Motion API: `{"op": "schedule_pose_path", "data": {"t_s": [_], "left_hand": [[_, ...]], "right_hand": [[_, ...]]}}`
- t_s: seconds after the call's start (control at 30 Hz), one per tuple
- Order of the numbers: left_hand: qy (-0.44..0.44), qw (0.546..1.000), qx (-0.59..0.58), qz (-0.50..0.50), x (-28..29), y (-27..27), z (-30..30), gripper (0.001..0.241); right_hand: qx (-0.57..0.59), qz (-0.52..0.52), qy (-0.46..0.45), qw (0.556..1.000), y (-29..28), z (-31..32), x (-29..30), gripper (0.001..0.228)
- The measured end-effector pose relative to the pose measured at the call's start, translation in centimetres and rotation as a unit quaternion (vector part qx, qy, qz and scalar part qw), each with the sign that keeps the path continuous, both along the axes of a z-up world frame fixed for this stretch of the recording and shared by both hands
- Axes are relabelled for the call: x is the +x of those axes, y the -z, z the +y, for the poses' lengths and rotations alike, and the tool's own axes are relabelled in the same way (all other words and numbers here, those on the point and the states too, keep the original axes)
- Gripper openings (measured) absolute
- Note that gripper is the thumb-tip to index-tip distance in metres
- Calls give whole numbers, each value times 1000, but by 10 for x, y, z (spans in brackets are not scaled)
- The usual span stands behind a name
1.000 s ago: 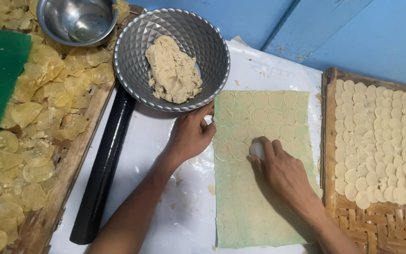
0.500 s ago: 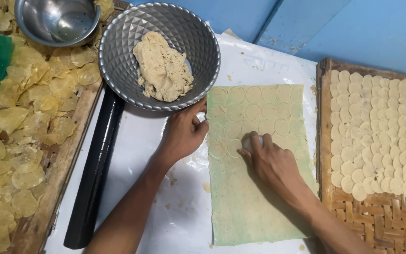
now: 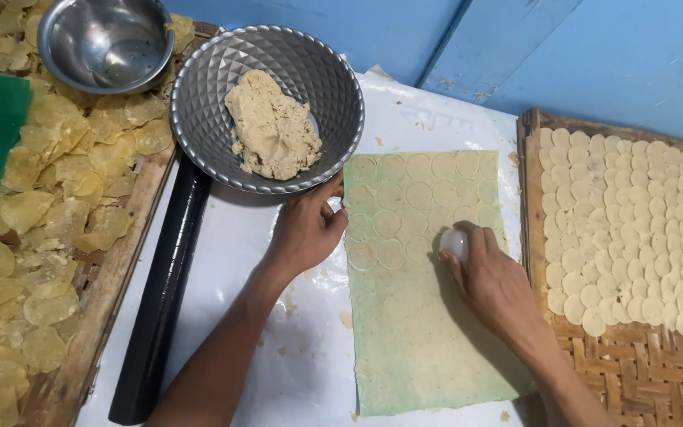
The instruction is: Stamping circular shapes from a sheet of dough using a small round cutter and arranging them on a tray.
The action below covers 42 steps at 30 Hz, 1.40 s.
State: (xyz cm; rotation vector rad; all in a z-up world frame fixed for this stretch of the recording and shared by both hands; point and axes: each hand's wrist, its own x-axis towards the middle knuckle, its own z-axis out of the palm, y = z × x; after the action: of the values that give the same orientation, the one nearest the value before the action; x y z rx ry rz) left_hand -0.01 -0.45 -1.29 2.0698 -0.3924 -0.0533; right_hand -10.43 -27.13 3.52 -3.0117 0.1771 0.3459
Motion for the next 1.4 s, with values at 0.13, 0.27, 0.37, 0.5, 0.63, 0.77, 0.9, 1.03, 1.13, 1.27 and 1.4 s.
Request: {"op": "schedule_pose_path", "data": {"t_s": [0.13,0.27,0.37,0.5,0.63,0.77,0.9,1.03,1.13,1.27,1.4], "left_hand": [[3,1000,5,10,0,0,-1,63],[3,1000,-4,-8,0,0,-1,63],[0,1000,-7,-12,-2,-3,-1,63],[0,1000,-9,-14,-1,-3,-2,63],[-3,1000,-13,-20,0,1,-1,61],[0,1000,-18,-25,0,-2,-3,61],[-2,1000,-21,-20,-1,2,-2,62],[-3,1000,-13,-23,-1,1,-2,62],[-5,1000,-19,-18,-1,2,-2,63],[-5,1000,-14,-11,0,4,-1,63],[-8,999,-18,-25,0,5,-2,62]], "right_hand": [[-9,33,19,999,-16,13,0,48],[-5,39,8,999,-21,19,5,47],[-29,38,3,999,-11,23,9,47],[-91,32,5,995,-14,40,6,48],[-55,70,-63,994,-12,13,17,49],[-78,52,-53,994,-8,17,12,48],[-85,71,-88,990,-5,5,14,51],[-86,26,-34,995,0,11,7,49],[-27,22,-62,997,1,-1,5,50],[29,-22,38,999,3,-18,-3,47],[-6,34,75,997,-12,-12,-6,47]]}}
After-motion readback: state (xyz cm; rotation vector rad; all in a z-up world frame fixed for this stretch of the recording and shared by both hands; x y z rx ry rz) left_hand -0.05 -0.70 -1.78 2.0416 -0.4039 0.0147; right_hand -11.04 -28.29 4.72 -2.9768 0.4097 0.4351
